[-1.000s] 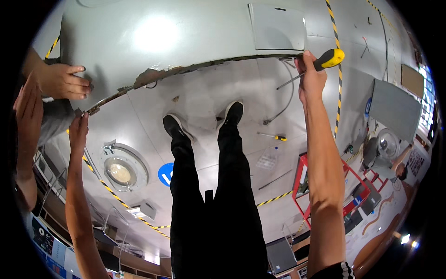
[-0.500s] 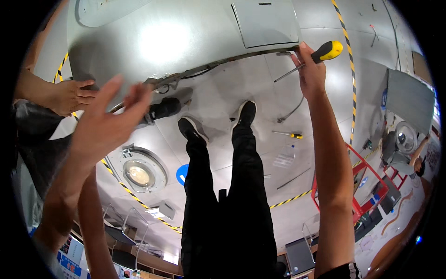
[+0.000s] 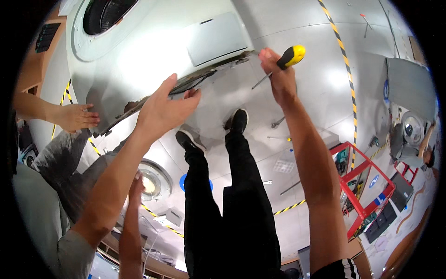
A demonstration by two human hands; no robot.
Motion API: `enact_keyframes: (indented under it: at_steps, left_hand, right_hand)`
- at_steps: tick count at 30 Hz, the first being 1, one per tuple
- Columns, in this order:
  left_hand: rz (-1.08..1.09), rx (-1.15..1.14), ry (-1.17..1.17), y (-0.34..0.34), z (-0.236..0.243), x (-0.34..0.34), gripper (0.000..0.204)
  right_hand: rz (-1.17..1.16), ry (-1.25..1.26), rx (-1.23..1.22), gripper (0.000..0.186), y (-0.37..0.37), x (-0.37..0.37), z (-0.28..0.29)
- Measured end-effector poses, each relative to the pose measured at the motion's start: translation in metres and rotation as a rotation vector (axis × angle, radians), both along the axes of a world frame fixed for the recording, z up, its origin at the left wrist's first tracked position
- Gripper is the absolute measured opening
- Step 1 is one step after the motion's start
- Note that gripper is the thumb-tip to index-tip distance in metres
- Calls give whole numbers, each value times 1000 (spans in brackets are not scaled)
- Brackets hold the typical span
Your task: The person uses a screwdriver to unscrew a bracket from the internal components of a washing machine, then places the screw and bracket into a parts organizer.
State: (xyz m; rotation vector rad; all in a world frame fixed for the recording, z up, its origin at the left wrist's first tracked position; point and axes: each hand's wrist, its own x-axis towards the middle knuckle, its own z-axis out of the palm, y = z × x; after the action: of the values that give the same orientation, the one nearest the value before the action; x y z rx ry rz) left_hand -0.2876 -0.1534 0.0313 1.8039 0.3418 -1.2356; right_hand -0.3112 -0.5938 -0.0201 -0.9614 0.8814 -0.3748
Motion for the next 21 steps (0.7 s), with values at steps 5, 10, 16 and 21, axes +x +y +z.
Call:
enact_keyframes:
  at_steps: [5, 10, 16, 21]
  left_hand:
    - [77, 61, 116, 39, 22, -61, 27]
    - [155, 45, 191, 78, 30, -111, 32]
    - [-107, -42, 54, 42, 43, -136, 32]
    - [-161, 101, 51, 86, 61, -173, 33]
  right_hand:
    - [-17, 148, 29, 48, -5, -73, -4]
    - [-2, 297, 40, 36, 30, -171, -15]
    - [75, 561, 83, 28, 107, -309, -14]
    - [403, 800, -70, 25, 161, -386, -22]
